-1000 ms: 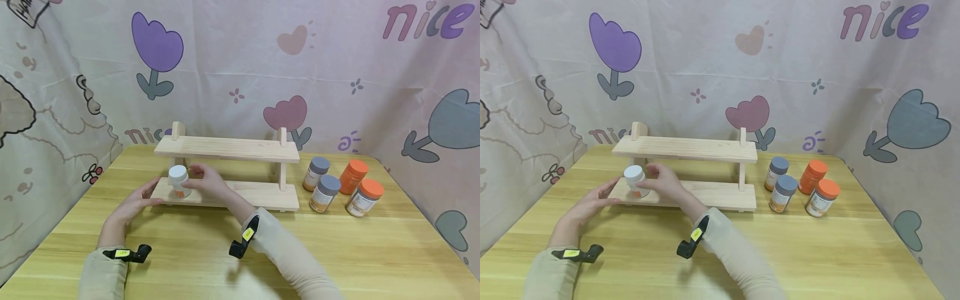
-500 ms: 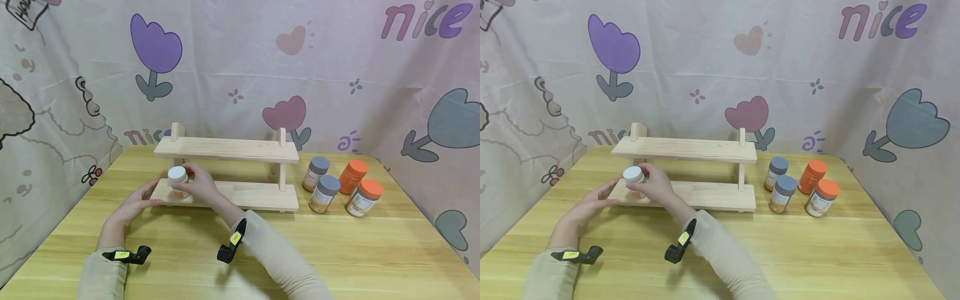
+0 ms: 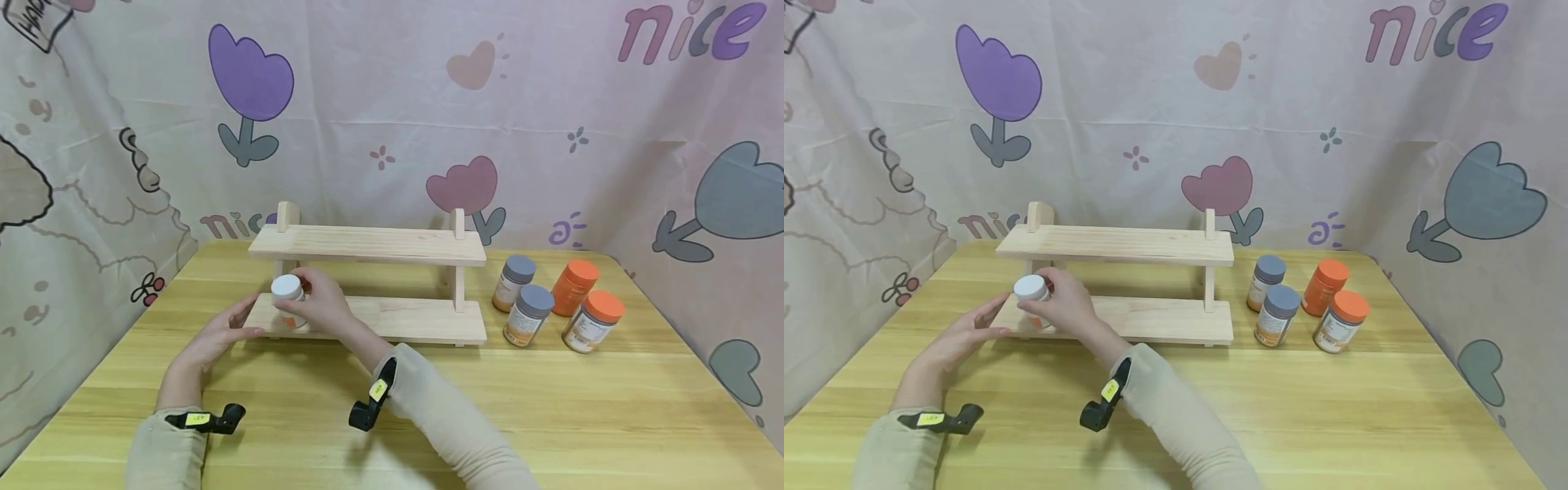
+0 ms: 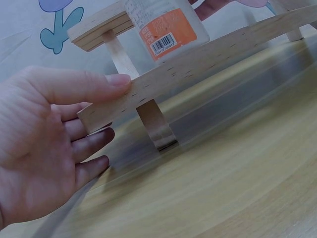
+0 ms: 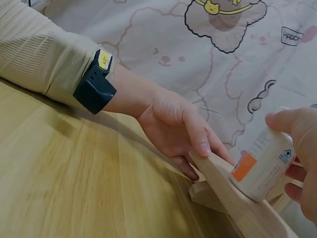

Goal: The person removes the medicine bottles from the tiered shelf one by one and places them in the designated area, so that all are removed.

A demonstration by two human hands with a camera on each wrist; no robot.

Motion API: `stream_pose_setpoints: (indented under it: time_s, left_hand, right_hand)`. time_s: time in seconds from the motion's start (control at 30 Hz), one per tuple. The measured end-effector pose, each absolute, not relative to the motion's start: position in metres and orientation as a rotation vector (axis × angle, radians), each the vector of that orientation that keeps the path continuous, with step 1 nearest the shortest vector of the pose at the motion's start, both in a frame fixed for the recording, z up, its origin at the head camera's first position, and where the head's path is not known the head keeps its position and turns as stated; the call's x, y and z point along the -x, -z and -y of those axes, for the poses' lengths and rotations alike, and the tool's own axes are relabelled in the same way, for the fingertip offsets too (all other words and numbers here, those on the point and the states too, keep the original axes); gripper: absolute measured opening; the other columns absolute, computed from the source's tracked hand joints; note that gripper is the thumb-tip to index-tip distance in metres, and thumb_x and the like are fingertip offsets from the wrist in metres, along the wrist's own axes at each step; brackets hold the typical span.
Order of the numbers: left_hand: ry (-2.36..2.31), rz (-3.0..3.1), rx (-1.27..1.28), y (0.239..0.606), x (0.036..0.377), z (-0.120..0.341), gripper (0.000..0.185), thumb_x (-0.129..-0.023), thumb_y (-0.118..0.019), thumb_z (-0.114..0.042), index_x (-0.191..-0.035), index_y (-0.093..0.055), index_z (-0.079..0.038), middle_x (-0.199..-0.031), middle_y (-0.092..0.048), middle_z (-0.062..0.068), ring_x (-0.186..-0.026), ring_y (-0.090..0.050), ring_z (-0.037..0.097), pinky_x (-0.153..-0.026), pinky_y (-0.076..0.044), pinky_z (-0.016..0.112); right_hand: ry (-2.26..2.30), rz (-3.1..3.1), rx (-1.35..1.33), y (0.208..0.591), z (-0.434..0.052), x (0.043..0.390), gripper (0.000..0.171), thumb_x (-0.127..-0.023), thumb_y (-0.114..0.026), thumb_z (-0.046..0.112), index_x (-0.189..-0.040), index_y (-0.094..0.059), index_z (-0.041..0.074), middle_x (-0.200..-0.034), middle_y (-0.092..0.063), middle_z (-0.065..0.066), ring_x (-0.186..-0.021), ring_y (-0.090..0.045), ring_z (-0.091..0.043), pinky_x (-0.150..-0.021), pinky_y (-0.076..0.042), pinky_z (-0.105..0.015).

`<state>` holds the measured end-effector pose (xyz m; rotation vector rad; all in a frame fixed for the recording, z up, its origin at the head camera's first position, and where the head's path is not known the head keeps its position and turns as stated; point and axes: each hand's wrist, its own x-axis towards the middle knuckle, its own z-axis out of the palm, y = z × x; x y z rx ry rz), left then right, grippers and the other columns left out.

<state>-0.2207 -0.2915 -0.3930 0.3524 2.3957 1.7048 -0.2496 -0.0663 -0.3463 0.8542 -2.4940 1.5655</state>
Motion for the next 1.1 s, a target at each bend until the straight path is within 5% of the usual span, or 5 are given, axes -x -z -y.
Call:
stream_pose_setpoints:
  time_s: [0.37, 0.47, 0.6, 0.87, 1.1]
  left_hand:
    - [-1.692, -2.410, -0.328, 0.395, 0.222, 0.292, 0.084, -0.088, -0.062, -0.011, -0.147, -0.003, 0.002, -0.152, 0.001, 0.023, -0.137, -0.001, 0.042, -0.107, -0.009, 0.056]
    - [-1.686, -2.409, -0.320, 0.395, 0.222, 0.292, 0.085, -0.087, -0.062, -0.012, -0.147, -0.003, 0.002, -0.152, 0.001, 0.023, -0.137, -0.002, 0.041, -0.111, -0.019, 0.035]
    - [-1.682, -2.411, -0.316, 0.395, 0.221, 0.292, 0.085, -0.088, -0.062, -0.012, -0.147, -0.002, 0.002, -0.152, 0.001, 0.023, -0.137, -0.003, 0.041, -0.094, -0.028, 0.005]
    - [-1.687, -2.419, -0.317, 0.394, 0.221, 0.291, 0.086, -0.087, -0.062, -0.012, -0.147, -0.002, 0.003, -0.152, 0.002, 0.024, -0.137, -0.002, 0.042, -0.107, -0.009, 0.054]
    - [-1.676, -2.429, -0.331, 0.395, 0.220, 0.291, 0.085, -0.088, -0.062, -0.012, -0.147, -0.003, 0.003, -0.152, 0.002, 0.024, -0.136, -0.003, 0.043, -0.108, -0.013, 0.049]
  right_hand:
    - [-1.687, 2.458, -0.828, 0.346, 0.053, 0.247, 0.041, -0.077, -0.077, 0.022, -0.113, -0.060, 0.010, -0.096, -0.060, 0.007, -0.082, -0.053, -0.004, -0.071, -0.046, -0.017]
    - [-1.737, 2.457, -0.818, 0.344, 0.045, 0.247, 0.042, -0.077, -0.076, 0.022, -0.114, -0.061, 0.011, -0.095, -0.060, 0.007, -0.081, -0.053, -0.005, -0.070, -0.046, -0.019]
    - [-1.780, 2.473, -0.829, 0.341, 0.033, 0.244, 0.043, -0.077, -0.077, 0.020, -0.116, -0.060, 0.010, -0.095, -0.061, 0.006, -0.081, -0.054, -0.007, -0.070, -0.047, -0.020]
    - [-1.740, 2.528, -0.921, 0.335, 0.006, 0.236, 0.044, -0.074, -0.078, 0.017, -0.114, -0.061, 0.009, -0.100, -0.062, 0.000, -0.087, -0.057, -0.012, -0.072, -0.048, -0.023]
    - [-1.683, 2.574, -0.952, 0.332, -0.017, 0.226, 0.042, -0.074, -0.078, 0.017, -0.112, -0.062, 0.010, -0.099, -0.062, 0.003, -0.090, -0.056, -0.013, -0.076, -0.048, -0.023]
